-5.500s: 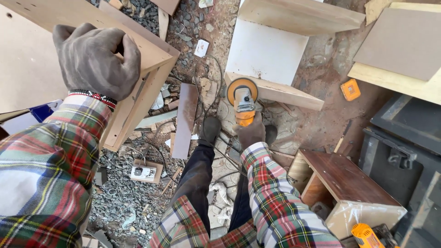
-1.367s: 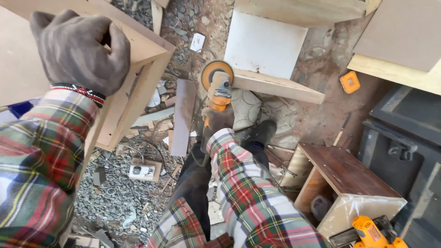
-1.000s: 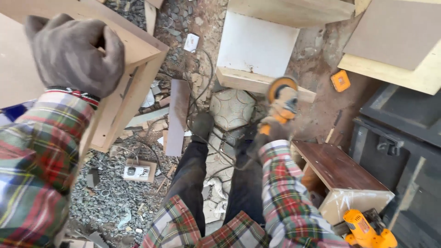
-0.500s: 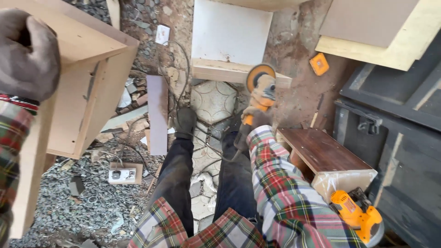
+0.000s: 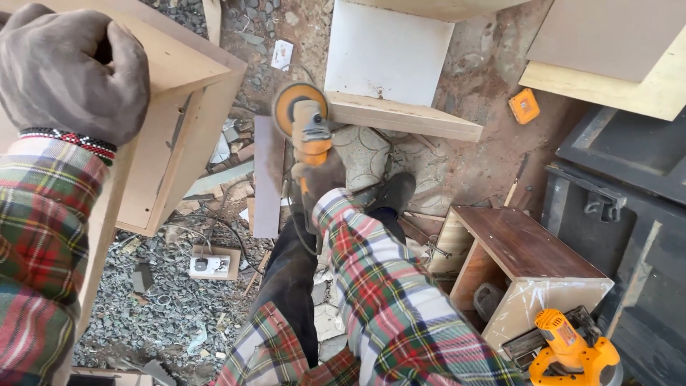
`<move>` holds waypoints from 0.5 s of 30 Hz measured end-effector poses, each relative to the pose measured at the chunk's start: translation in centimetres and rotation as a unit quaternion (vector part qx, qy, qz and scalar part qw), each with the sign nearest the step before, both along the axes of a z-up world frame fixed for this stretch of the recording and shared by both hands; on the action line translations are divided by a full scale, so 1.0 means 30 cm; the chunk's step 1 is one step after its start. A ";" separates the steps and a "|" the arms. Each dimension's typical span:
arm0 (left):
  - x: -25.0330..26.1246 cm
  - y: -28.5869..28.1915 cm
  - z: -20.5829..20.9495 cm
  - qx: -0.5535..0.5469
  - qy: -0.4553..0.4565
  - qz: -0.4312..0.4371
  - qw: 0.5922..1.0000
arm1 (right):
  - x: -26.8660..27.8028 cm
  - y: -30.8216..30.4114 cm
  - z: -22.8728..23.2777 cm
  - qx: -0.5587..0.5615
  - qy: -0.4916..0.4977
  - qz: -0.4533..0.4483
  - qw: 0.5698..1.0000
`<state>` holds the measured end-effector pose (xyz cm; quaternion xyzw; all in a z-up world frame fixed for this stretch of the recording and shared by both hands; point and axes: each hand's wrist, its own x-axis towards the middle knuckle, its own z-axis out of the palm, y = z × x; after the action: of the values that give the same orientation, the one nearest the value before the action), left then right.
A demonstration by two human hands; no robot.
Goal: Sanding the surfaces and edges of an assembled wooden shelf unit using an angle grinder with a sanding disc
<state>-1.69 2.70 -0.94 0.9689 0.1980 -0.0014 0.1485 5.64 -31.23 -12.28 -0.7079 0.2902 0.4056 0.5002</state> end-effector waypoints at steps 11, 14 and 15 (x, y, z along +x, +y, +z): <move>-0.018 0.008 -0.049 0.076 0.033 -0.007 0.997 | 0.151 -0.253 -0.009 -0.231 -0.105 0.185 0.949; 0.049 -0.049 0.080 -0.029 0.010 -0.003 1.000 | 0.203 -0.309 -0.036 -0.224 -0.106 0.226 0.942; 0.053 -0.049 0.089 -0.027 0.011 -0.005 1.000 | 0.205 -0.309 -0.046 -0.222 -0.105 0.223 0.943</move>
<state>-0.11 1.24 1.72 0.9654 0.1943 -0.0182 0.1728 11.80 -40.49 -13.67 -0.8864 0.1530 0.3553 0.2545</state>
